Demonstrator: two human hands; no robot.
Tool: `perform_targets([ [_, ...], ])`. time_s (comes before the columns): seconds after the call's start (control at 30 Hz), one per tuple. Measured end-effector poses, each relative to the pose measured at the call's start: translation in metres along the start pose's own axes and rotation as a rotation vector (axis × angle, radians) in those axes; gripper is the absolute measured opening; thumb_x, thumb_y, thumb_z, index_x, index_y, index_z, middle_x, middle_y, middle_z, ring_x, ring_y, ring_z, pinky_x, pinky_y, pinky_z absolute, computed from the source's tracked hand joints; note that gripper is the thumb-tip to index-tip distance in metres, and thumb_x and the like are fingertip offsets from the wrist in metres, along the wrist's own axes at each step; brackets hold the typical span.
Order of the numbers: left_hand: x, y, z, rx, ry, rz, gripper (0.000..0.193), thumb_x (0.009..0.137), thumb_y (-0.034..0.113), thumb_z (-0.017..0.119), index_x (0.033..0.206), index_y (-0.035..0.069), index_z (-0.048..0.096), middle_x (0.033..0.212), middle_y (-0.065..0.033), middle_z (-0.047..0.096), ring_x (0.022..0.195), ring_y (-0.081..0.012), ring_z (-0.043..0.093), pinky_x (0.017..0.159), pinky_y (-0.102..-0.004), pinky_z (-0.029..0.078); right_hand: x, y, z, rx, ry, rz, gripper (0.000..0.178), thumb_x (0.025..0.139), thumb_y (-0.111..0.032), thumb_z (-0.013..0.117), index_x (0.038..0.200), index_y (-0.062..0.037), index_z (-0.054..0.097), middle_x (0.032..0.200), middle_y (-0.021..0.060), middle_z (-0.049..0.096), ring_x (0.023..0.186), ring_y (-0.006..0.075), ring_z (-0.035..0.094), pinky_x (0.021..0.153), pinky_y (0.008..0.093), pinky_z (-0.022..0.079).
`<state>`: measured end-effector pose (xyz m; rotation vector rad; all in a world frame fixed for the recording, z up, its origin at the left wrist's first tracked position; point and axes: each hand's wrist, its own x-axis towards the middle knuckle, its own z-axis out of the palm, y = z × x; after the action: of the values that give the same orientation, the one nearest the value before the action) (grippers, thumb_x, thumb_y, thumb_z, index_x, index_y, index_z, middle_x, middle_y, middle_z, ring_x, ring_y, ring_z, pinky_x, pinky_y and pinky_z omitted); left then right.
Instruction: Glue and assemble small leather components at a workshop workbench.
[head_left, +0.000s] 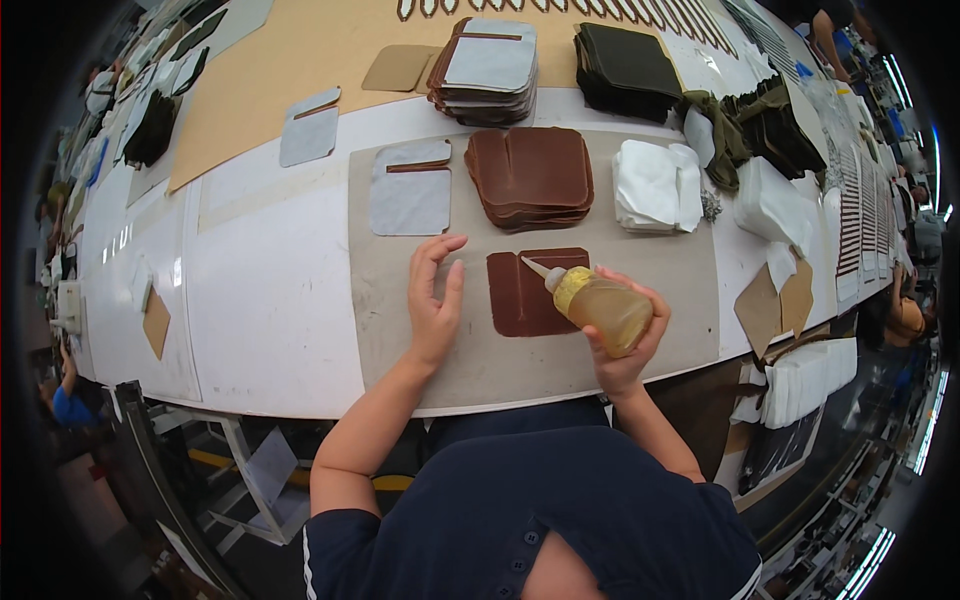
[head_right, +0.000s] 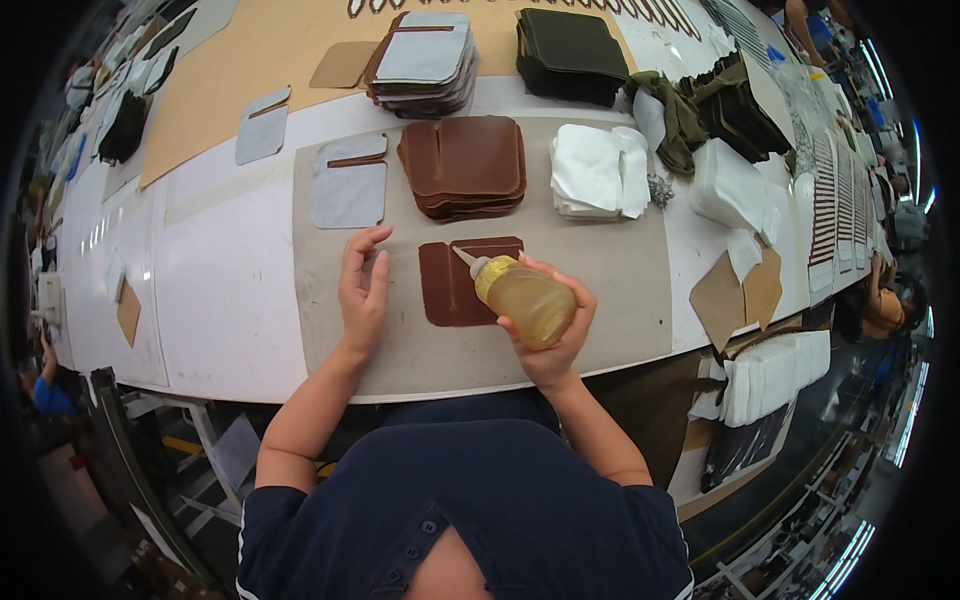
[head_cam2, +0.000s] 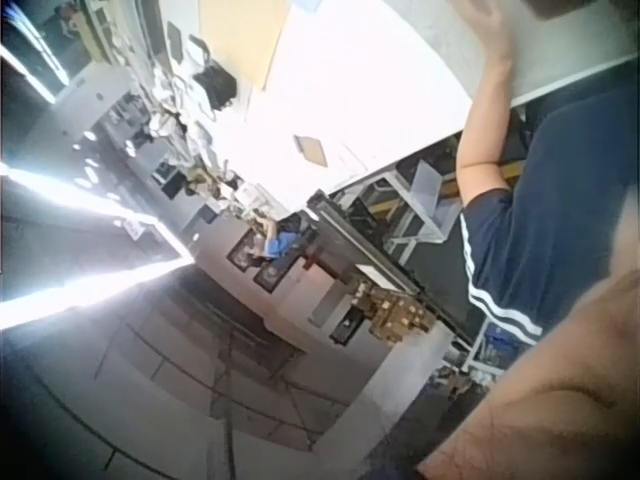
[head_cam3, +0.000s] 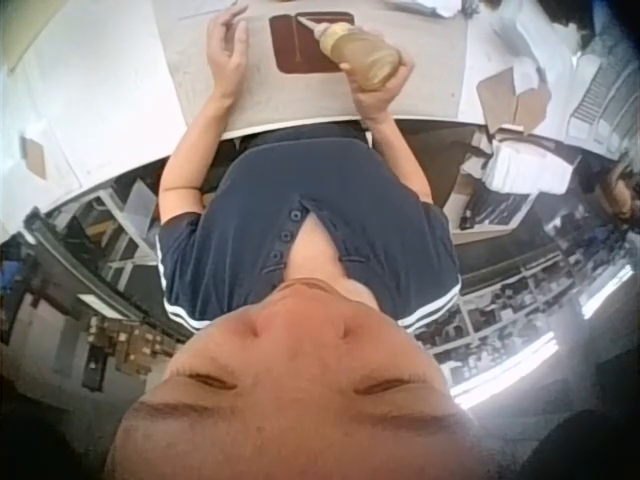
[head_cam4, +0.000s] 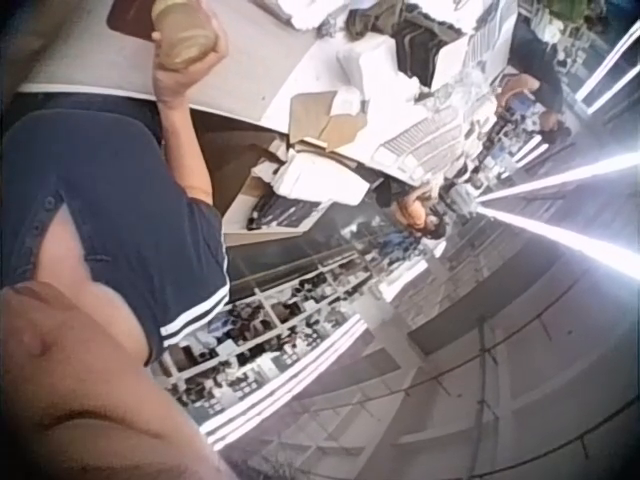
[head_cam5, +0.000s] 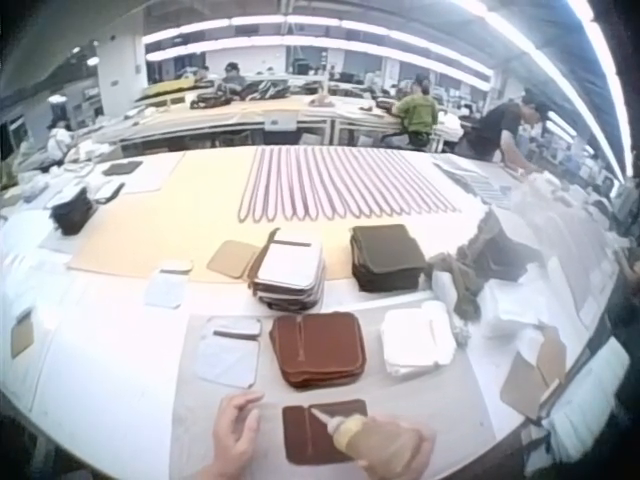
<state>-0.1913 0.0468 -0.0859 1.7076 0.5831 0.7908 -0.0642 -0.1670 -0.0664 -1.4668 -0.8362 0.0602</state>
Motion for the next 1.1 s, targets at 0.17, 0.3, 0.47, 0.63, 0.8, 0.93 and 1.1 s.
perform_targets([
  [0.17, 0.000, -0.001, -0.001, -0.004, -0.011, -0.014, 0.026, 0.100, 0.004, 0.057, 0.124, 0.003, 0.065, 0.132, -0.0124, 0.061, 0.129, -0.0274, 0.054, 0.111, -0.0366, 0.040, 0.005, -0.005, 0.003, 0.107, 0.074, 0.105, 0.068, 0.095, -0.035, 0.078, 0.139, -0.0060, 0.035, 0.138, 0.0237, 0.057, 0.129, 0.0318, 0.059, 0.109, 0.0445, 0.048],
  [0.3, 0.001, 0.002, -0.002, -0.016, -0.003, -0.016, 0.026, 0.100, 0.004, 0.057, 0.125, 0.003, 0.064, 0.131, -0.0121, 0.061, 0.129, -0.0266, 0.054, 0.111, -0.0362, 0.040, 0.004, 0.005, -0.005, 0.208, 0.222, 0.295, 0.069, 0.099, -0.049, 0.070, 0.141, -0.0050, 0.037, 0.136, 0.0197, 0.057, 0.124, 0.0260, 0.060, 0.106, 0.0409, 0.049],
  [0.47, 0.002, 0.002, -0.003, -0.058, -0.011, -0.038, 0.026, 0.101, 0.004, 0.057, 0.126, 0.003, 0.064, 0.131, -0.0101, 0.060, 0.128, -0.0234, 0.055, 0.110, -0.0342, 0.041, 0.008, 0.005, -0.009, 0.402, 0.415, 0.514, 0.072, 0.098, -0.051, 0.070, 0.141, -0.0017, 0.039, 0.134, 0.0151, 0.057, 0.122, 0.0235, 0.059, 0.106, 0.0391, 0.048],
  [0.63, 0.002, 0.000, -0.002, -0.076, -0.009, -0.047, 0.026, 0.101, 0.004, 0.057, 0.126, 0.004, 0.064, 0.131, -0.0085, 0.060, 0.124, -0.0211, 0.055, 0.107, -0.0327, 0.041, 0.006, -0.005, 0.003, 0.248, 0.271, 0.334, 0.067, 0.097, -0.049, 0.072, 0.136, -0.0005, 0.046, 0.137, 0.0159, 0.057, 0.127, 0.0263, 0.058, 0.109, 0.0408, 0.046],
  [0.8, 0.002, -0.002, -0.003, -0.092, -0.008, -0.043, 0.026, 0.101, 0.004, 0.057, 0.126, 0.004, 0.064, 0.130, -0.0076, 0.060, 0.122, -0.0195, 0.056, 0.106, -0.0319, 0.041, 0.023, -0.031, -0.009, 0.527, 0.404, 0.425, 0.068, 0.100, -0.054, 0.065, 0.142, -0.0028, 0.047, 0.139, 0.0151, 0.059, 0.130, 0.0299, 0.059, 0.111, 0.0451, 0.047],
  [0.93, 0.002, -0.003, -0.003, -0.109, -0.008, -0.048, 0.027, 0.100, 0.003, 0.057, 0.126, 0.004, 0.064, 0.129, -0.0075, 0.061, 0.120, -0.0192, 0.057, 0.105, -0.0317, 0.041, 0.059, -0.055, -0.042, 0.948, 0.446, 0.411, 0.069, 0.103, -0.053, 0.058, 0.150, -0.0027, 0.045, 0.150, 0.0214, 0.052, 0.139, 0.0374, 0.052, 0.114, 0.0451, 0.049],
  [1.1, 0.003, -0.001, -0.003, -0.111, -0.015, -0.044, 0.027, 0.100, 0.002, 0.056, 0.125, 0.004, 0.064, 0.129, -0.0077, 0.061, 0.120, -0.0193, 0.058, 0.104, -0.0318, 0.042, 0.054, -0.042, -0.049, 0.782, 0.518, 0.316, 0.067, 0.103, -0.049, 0.061, 0.150, -0.0043, 0.045, 0.151, 0.0204, 0.051, 0.138, 0.0354, 0.054, 0.113, 0.0467, 0.050],
])
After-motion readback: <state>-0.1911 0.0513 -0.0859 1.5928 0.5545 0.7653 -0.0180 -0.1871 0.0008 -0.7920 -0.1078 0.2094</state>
